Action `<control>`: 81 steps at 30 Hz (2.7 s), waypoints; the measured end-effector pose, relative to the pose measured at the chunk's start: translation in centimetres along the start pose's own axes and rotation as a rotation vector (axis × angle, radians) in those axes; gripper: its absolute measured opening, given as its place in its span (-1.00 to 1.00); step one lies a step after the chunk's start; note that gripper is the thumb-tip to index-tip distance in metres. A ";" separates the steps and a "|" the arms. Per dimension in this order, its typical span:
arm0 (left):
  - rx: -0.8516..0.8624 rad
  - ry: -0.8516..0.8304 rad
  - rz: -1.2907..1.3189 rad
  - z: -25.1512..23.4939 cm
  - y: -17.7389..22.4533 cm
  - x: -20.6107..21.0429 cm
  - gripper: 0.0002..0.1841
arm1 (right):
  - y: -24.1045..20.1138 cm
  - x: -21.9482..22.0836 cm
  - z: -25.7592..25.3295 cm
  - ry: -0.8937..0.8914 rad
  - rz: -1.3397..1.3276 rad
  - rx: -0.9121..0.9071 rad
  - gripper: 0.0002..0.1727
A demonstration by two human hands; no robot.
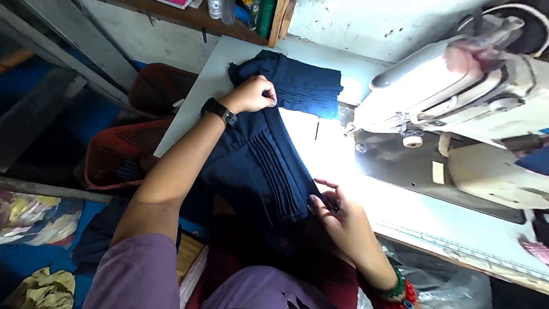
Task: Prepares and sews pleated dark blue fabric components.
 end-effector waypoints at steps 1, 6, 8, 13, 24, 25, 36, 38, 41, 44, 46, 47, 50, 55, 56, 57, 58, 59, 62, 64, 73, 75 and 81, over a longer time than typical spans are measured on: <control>0.029 0.000 -0.030 -0.7 0.9 0.8 -0.78 | 0.0 -0.3 0.7 0.004 -0.018 0.014 -0.59; 0.129 -0.065 -0.112 -4.3 5.7 6.0 -0.76 | 0.7 -1.0 4.0 0.003 -0.113 0.144 -0.62; 0.098 -0.135 -0.143 -5.1 6.8 7.4 -0.76 | 1.4 -1.1 4.9 0.025 -0.127 0.180 -0.60; 0.178 0.207 0.013 -4.3 7.1 4.3 -0.73 | 1.9 -1.0 6.1 0.095 -0.198 0.164 -0.57; 0.166 0.259 -0.047 16.2 15.6 12.4 -0.51 | 2.4 -1.8 5.9 0.069 -0.286 0.091 -0.66; 0.179 0.220 -0.120 17.3 16.3 14.7 -0.38 | 2.5 -2.4 5.3 0.051 -0.245 0.089 -0.68; 0.061 0.254 -0.238 21.9 7.9 9.2 -0.46 | 3.8 -2.2 -10.2 -0.103 -0.003 0.117 -0.49; -0.006 0.319 -0.293 23.5 6.5 7.4 -0.43 | 3.9 -0.6 -12.0 -0.138 -0.054 0.144 -0.39; 0.010 0.426 -0.321 25.6 6.3 7.7 -0.58 | 2.6 1.3 -15.4 -0.168 -0.076 0.182 -0.25; 0.063 0.544 -0.291 26.9 6.8 9.3 -0.67 | 2.3 2.4 -17.6 -0.193 -0.041 0.182 -0.32; 0.069 0.601 -0.296 27.1 7.1 10.1 -0.69 | 3.3 2.7 -18.4 -0.201 -0.091 0.177 -0.43; 0.067 0.628 -0.301 27.1 7.3 10.4 -0.70 | 3.5 2.5 -18.1 -0.186 -0.137 0.155 -0.47; 0.042 0.675 -0.310 26.5 7.8 11.0 -0.71 | 3.9 2.1 -16.7 -0.148 -0.183 0.143 -0.51; 0.062 0.695 -0.266 26.4 7.8 11.4 -0.81 | 5.2 2.6 -15.9 -0.116 -0.149 0.201 -0.49; 0.070 0.692 -0.259 26.5 7.7 11.5 -0.82 | 5.4 2.8 -16.1 -0.107 -0.149 0.201 -0.50; 0.076 0.690 -0.251 26.6 7.7 11.5 -0.82 | 5.3 2.9 -16.5 -0.097 -0.154 0.200 -0.52; 0.077 0.685 -0.245 26.7 7.5 11.5 -0.82 | 5.1 3.0 -17.1 -0.090 -0.167 0.203 -0.54; 0.072 0.678 -0.238 26.7 7.4 11.5 -0.81 | 4.9 3.1 -17.5 -0.089 -0.179 0.205 -0.57; 0.059 0.656 -0.238 26.7 7.1 11.5 -0.81 | 5.0 3.2 -17.9 -0.081 -0.190 0.209 -0.60; 0.057 0.643 -0.243 26.7 7.0 11.5 -0.81 | 5.2 3.3 -18.5 -0.105 -0.164 0.220 -0.62; -0.049 0.723 -0.266 26.0 7.4 11.4 -0.86 | 4.9 3.1 -19.9 -0.175 -0.113 0.213 -0.40; -0.102 0.816 -0.093 26.3 6.9 10.8 -0.87 | 5.0 3.0 -19.9 -0.173 -0.142 0.202 -0.36; -0.233 0.972 0.227 26.7 5.3 8.1 -0.87 | 4.3 2.6 -19.7 -0.154 -0.302 0.141 -0.63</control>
Point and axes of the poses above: each hand's wrist, its own z-axis away from the middle knuckle, its own x-axis out of the palm, y = z × x, the point moved 7 cm from there along -z, towards the middle knuckle, and after that the axes turned 6 degrees about -x, right-handed, at the moved point
